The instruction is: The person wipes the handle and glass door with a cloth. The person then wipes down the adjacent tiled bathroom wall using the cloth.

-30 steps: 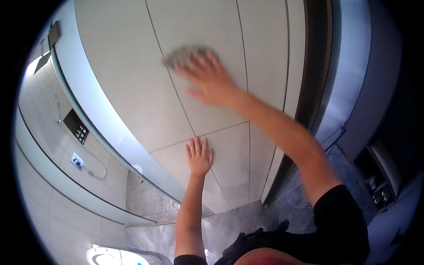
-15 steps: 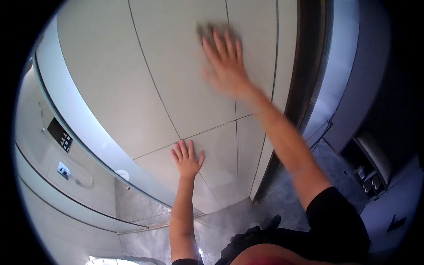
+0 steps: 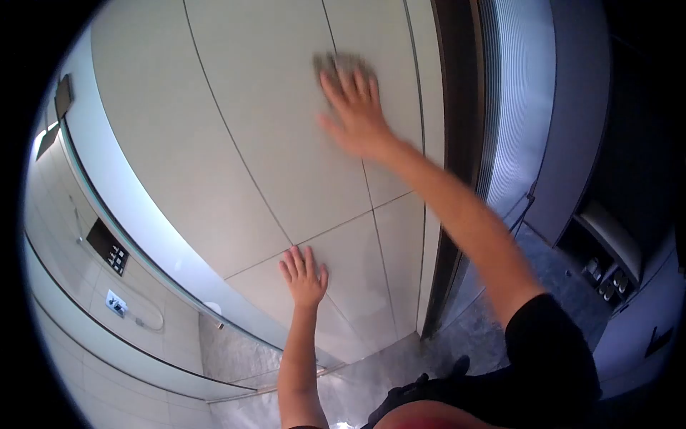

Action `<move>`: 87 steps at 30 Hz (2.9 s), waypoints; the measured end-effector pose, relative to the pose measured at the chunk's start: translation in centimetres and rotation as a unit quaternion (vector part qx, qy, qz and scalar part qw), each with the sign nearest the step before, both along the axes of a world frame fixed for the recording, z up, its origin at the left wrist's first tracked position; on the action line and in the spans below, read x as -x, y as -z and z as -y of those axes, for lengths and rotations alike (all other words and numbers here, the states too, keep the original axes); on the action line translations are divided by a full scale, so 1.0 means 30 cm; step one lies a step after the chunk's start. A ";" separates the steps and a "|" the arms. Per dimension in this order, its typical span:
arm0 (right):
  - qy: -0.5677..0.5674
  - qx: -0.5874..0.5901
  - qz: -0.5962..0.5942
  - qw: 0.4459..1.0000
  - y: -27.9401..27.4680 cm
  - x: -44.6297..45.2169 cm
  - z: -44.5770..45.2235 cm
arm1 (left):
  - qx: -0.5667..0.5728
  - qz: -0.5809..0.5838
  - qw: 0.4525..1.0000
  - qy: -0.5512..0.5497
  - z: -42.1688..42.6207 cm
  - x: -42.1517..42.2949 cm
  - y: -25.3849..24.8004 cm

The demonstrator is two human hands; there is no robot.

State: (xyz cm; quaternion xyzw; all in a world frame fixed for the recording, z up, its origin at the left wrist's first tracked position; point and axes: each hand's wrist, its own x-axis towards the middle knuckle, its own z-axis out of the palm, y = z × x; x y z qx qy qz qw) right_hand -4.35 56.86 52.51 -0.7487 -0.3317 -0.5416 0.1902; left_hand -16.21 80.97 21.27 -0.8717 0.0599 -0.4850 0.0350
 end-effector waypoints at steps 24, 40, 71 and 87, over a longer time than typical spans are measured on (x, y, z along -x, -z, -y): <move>0.033 -0.102 -0.048 0.993 0.355 -0.131 0.229 | -0.014 0.000 0.999 -0.031 0.035 -0.017 -0.008; -0.080 0.119 -0.190 0.971 0.973 0.305 -0.355 | 0.105 -0.081 0.990 0.039 -0.205 0.286 -0.081; -0.119 0.303 0.117 0.938 0.613 0.394 -0.785 | 0.307 -0.143 0.940 0.027 -0.244 0.531 0.229; -0.335 0.169 -0.501 0.780 1.267 0.453 -0.485 | 0.401 -0.139 0.905 -0.012 0.179 0.675 0.245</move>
